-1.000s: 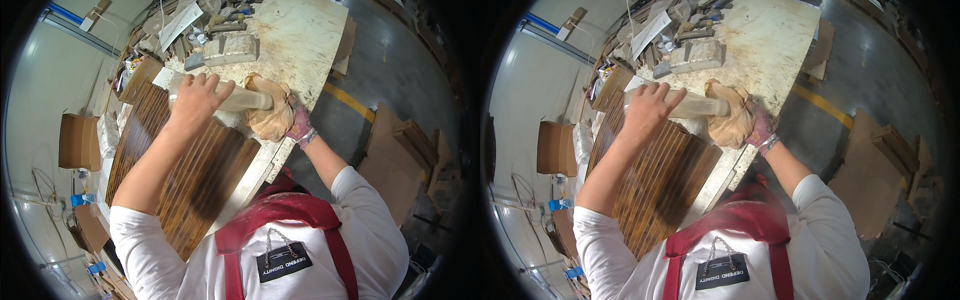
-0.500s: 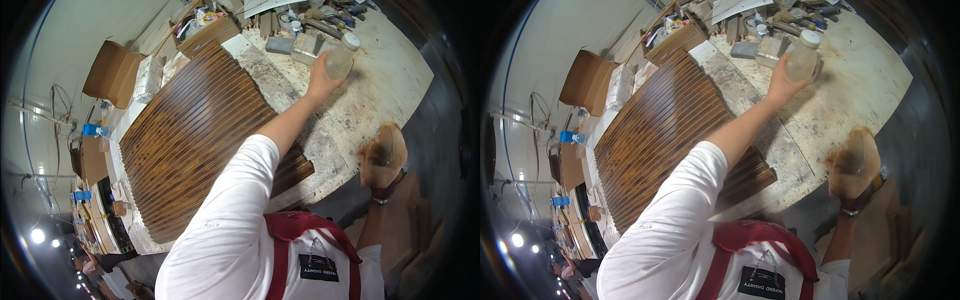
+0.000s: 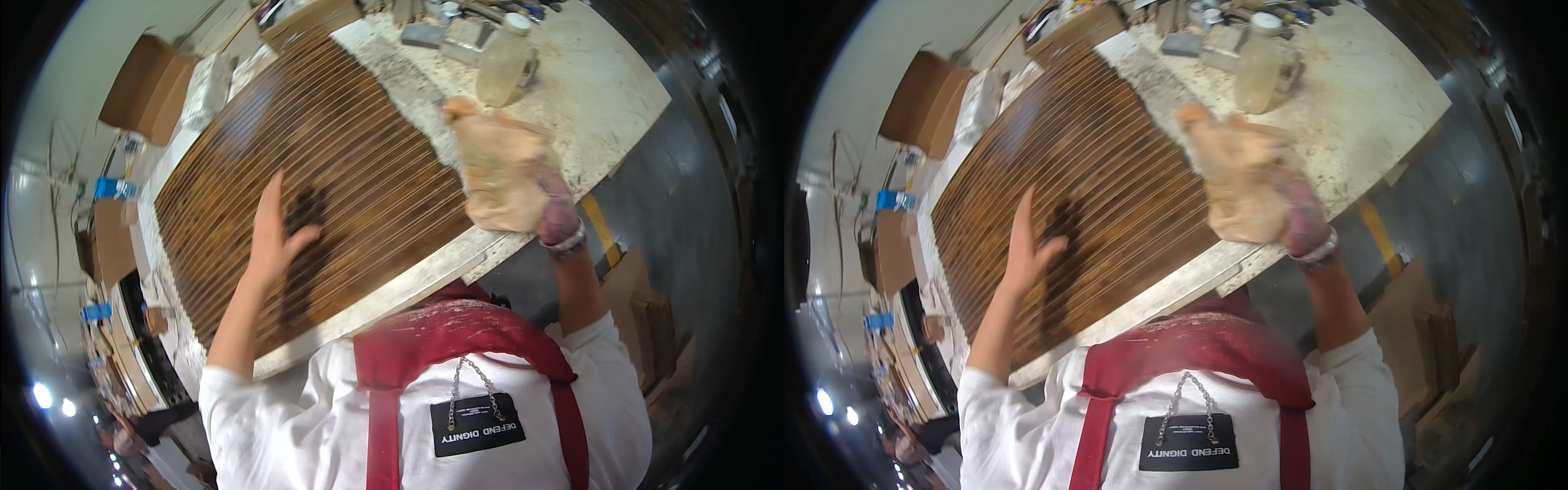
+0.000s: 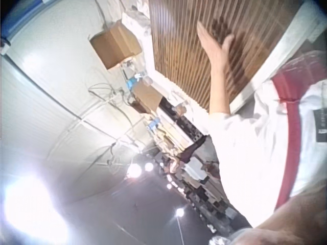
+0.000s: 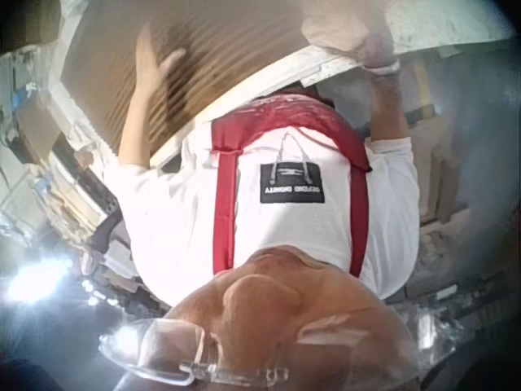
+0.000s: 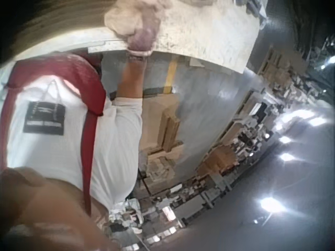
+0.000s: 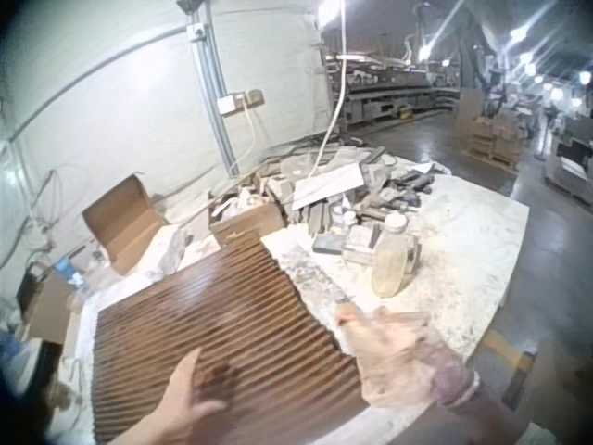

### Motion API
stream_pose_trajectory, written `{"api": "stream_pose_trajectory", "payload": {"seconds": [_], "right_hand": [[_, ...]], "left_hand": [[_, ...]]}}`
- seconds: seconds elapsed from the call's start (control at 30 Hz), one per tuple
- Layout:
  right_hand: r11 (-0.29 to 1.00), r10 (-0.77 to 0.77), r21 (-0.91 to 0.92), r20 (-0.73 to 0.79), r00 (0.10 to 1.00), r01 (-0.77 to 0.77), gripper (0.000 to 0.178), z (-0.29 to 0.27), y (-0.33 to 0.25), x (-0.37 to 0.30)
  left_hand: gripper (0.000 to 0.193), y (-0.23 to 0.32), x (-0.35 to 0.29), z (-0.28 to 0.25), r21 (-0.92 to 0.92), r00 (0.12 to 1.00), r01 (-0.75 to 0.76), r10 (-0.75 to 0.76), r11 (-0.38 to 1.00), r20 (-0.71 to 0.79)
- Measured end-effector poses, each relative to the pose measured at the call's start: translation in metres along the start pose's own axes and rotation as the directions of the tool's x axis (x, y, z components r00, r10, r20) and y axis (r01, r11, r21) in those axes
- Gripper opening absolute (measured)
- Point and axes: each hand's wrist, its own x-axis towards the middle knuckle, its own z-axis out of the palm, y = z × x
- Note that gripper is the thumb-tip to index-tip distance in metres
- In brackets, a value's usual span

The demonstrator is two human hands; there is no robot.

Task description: The person applies a liquid from a bottle onto a cloth and wipes it across the surface of a wooden slat panel on a workbench, covering the entire surface by moving the cloth along the slats.

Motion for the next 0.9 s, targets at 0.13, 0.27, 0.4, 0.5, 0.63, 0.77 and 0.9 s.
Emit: {"api": "stream_pose_trajectory", "payload": {"seconds": [0.13,0.27,0.4,0.5,0.63,0.77,0.9], "right_hand": [[0.068,-0.019,-0.778,0.625,0.781,0.624,0.022,0.119,0.112,0.072],[-0.284,-0.184,-0.506,0.862,0.471,0.815,0.028,0.155,0.278,0.053],[-0.372,0.026,-0.612,0.744,0.667,0.697,0.032,0.115,0.263,0.062],[-0.489,-0.129,-0.805,0.446,0.886,0.334,0.035,0.042,0.172,0.072],[0.450,-0.505,-0.893,-0.270,0.820,-0.016,0.040,0.075,0.100,0.061],[-0.269,-0.281,-0.891,0.436,0.855,0.366,0.034,0.109,0.191,0.052],[-0.543,0.074,-0.648,0.596,0.799,0.534,0.034,0.115,0.256,0.023]], "left_hand": [[0.119,-0.034,-0.172,-0.036,0.417,0.960,0.112,-0.207,0.902,0.190],[0.119,-0.083,-0.224,-0.019,0.488,0.956,0.103,-0.221,0.867,0.191],[0.118,-0.096,-0.242,-0.008,0.469,0.981,0.084,-0.155,0.879,0.114],[0.116,-0.093,-0.238,-0.009,0.428,0.977,0.111,-0.177,0.897,0.117],[0.115,-0.096,-0.239,-0.010,0.411,0.978,0.100,-0.166,0.906,0.129],[0.114,-0.095,-0.241,-0.013,0.427,0.972,0.120,-0.193,0.896,0.131],[0.116,-0.098,-0.238,-0.016,0.439,0.974,0.099,-0.177,0.893,0.141]]}}
